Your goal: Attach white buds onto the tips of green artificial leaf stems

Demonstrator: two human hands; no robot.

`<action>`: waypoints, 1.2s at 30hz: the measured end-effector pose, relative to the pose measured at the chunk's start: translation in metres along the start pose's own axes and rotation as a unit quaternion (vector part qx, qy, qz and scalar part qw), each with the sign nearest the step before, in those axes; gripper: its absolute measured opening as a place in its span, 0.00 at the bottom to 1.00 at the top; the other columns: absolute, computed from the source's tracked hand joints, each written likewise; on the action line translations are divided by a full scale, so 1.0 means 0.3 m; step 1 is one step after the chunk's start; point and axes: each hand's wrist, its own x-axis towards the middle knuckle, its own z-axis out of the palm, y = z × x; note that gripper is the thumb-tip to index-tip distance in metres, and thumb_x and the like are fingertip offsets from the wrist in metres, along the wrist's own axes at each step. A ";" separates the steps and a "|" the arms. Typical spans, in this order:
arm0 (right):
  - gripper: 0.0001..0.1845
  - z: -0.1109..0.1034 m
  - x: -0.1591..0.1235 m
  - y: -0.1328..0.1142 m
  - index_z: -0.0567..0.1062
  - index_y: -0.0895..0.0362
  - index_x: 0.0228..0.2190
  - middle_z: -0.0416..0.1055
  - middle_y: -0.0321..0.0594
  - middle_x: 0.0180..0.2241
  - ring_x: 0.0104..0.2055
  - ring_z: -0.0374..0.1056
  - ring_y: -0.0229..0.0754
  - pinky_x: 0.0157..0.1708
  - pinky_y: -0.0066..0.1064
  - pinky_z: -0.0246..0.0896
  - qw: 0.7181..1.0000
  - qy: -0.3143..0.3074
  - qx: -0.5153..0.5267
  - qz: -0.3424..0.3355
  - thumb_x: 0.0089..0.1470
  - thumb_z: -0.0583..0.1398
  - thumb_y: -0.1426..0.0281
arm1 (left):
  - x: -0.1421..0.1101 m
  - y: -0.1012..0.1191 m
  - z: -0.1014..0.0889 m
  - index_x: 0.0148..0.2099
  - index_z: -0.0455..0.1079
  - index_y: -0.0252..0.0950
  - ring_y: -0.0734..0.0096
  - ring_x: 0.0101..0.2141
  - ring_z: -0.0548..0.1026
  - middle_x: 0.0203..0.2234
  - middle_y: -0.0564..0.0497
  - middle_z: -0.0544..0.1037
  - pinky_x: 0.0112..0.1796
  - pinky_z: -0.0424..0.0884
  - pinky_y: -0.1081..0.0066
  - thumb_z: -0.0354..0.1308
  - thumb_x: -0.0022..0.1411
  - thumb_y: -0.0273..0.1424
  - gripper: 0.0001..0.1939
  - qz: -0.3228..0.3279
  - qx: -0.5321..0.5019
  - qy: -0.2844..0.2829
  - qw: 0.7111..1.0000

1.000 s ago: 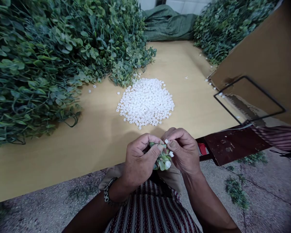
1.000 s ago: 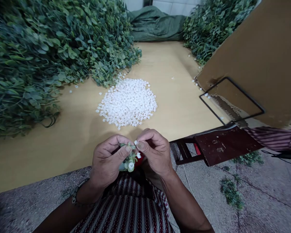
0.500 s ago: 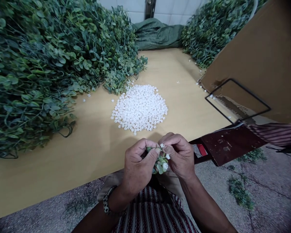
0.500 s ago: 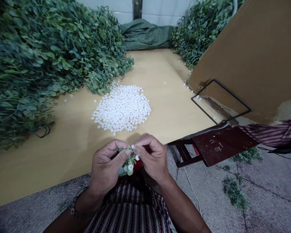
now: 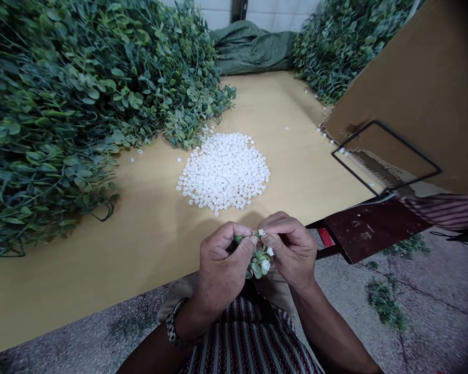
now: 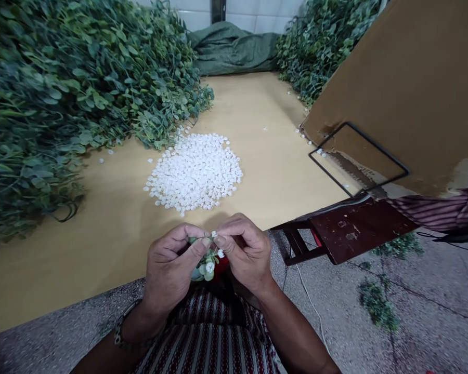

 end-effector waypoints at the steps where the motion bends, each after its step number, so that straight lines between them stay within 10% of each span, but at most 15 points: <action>1: 0.06 -0.002 0.000 -0.001 0.76 0.54 0.31 0.72 0.35 0.27 0.32 0.69 0.38 0.30 0.30 0.66 1.000 0.001 -0.019 -0.011 0.54 0.63 0.77 | 0.000 0.000 0.000 0.25 0.69 0.32 0.78 0.20 0.65 0.17 0.54 0.71 0.22 0.63 0.78 0.59 0.52 0.30 0.07 0.002 0.002 0.001 1.000; 10: 0.12 -0.007 0.001 0.010 0.76 0.53 0.36 0.75 0.36 0.27 0.31 0.71 0.40 0.30 0.33 0.68 0.979 -0.009 -0.149 -0.138 0.53 0.61 0.80 | 0.007 -0.040 0.004 0.24 0.70 0.34 0.81 0.18 0.64 0.16 0.57 0.70 0.20 0.62 0.81 0.58 0.53 0.27 0.07 0.067 0.014 0.030 0.997; 36: 0.10 0.015 -0.025 0.051 0.77 0.51 0.36 0.75 0.38 0.28 0.30 0.72 0.41 0.30 0.37 0.70 0.985 0.016 -0.118 -0.127 0.54 0.61 0.77 | 0.015 -0.054 0.012 0.23 0.71 0.35 0.80 0.16 0.63 0.14 0.57 0.69 0.18 0.61 0.81 0.55 0.53 0.26 0.08 0.101 0.060 0.044 0.992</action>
